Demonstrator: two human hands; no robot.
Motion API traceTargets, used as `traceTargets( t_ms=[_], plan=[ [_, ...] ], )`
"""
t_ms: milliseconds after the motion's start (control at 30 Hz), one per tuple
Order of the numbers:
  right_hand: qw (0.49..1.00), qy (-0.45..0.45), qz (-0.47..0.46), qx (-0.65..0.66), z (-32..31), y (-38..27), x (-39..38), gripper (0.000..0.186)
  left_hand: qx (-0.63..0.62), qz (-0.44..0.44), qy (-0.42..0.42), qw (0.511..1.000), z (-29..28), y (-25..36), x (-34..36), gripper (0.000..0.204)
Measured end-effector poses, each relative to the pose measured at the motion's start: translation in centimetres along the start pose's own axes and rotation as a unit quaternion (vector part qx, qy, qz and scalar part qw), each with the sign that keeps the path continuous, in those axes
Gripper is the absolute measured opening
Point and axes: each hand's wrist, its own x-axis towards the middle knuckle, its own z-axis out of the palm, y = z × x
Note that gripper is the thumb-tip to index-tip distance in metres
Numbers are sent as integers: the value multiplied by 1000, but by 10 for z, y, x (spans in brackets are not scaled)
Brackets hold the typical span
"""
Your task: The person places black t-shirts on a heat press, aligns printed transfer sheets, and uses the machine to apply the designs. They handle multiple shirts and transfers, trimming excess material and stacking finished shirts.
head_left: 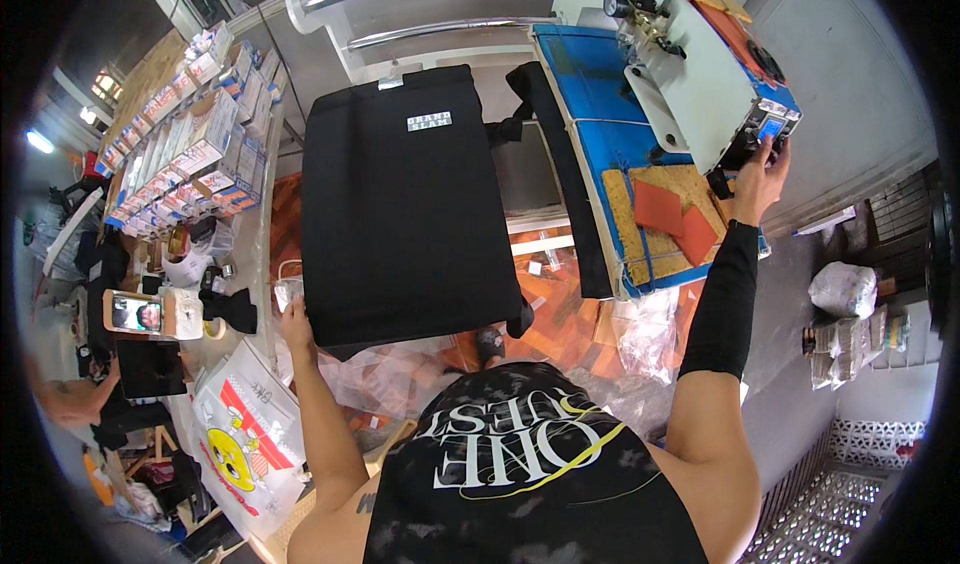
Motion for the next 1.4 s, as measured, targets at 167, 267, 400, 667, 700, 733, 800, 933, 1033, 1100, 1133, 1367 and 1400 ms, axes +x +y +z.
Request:
traceTargets(
  t_ms=[167, 267, 400, 667, 700, 733, 800, 933, 1033, 1100, 1133, 1367, 1400],
  plan=[
    [984, -49, 70, 157, 0, -3, 9, 62, -175, -162, -183, 954, 21, 20, 56, 69],
    [990, -97, 25, 94, -30, -23, 5, 54, -255, -172, -293, 905, 38, 43, 82, 79],
    [992, -89, -46, 80, -84, -91, -66, 38, -303, -157, -352, 872, 71, 69, 128, 86],
    [799, -570, 15, 192, -10, -286, -267, 17, -414, -4, -202, 887, 106, 199, 282, 52],
    [758, -609, 59, 226, 5, -306, -275, 22, -419, -23, -194, 887, 105, 225, 269, 51],
    [730, -640, 51, 236, 19, -325, -276, 28, -413, 43, -194, 889, 112, 250, 244, 48],
    [606, -686, 200, 349, 55, -363, -267, 54, -269, 89, -345, 895, 114, 277, 159, 58],
    [407, -650, 457, 451, 77, -428, -205, 42, 47, 505, -544, 668, 114, 316, 14, 44],
    [596, -697, 107, 383, 6, -443, -144, 37, -101, 502, -548, 662, 116, 356, -2, 42],
    [607, -725, -23, 325, -80, -424, -100, 43, -31, 606, -289, 741, 141, 375, -7, 66],
    [589, -755, -38, 285, -122, -412, -85, 50, 35, 646, -307, 698, 165, 372, -24, 72],
    [781, -363, -159, 482, -374, -299, -60, 24, 26, 367, -708, 602, 281, 288, -146, 9],
    [746, -359, -147, 541, -386, -277, -47, 25, -90, 206, -771, 596, 272, 270, -159, 14]
  ],
)
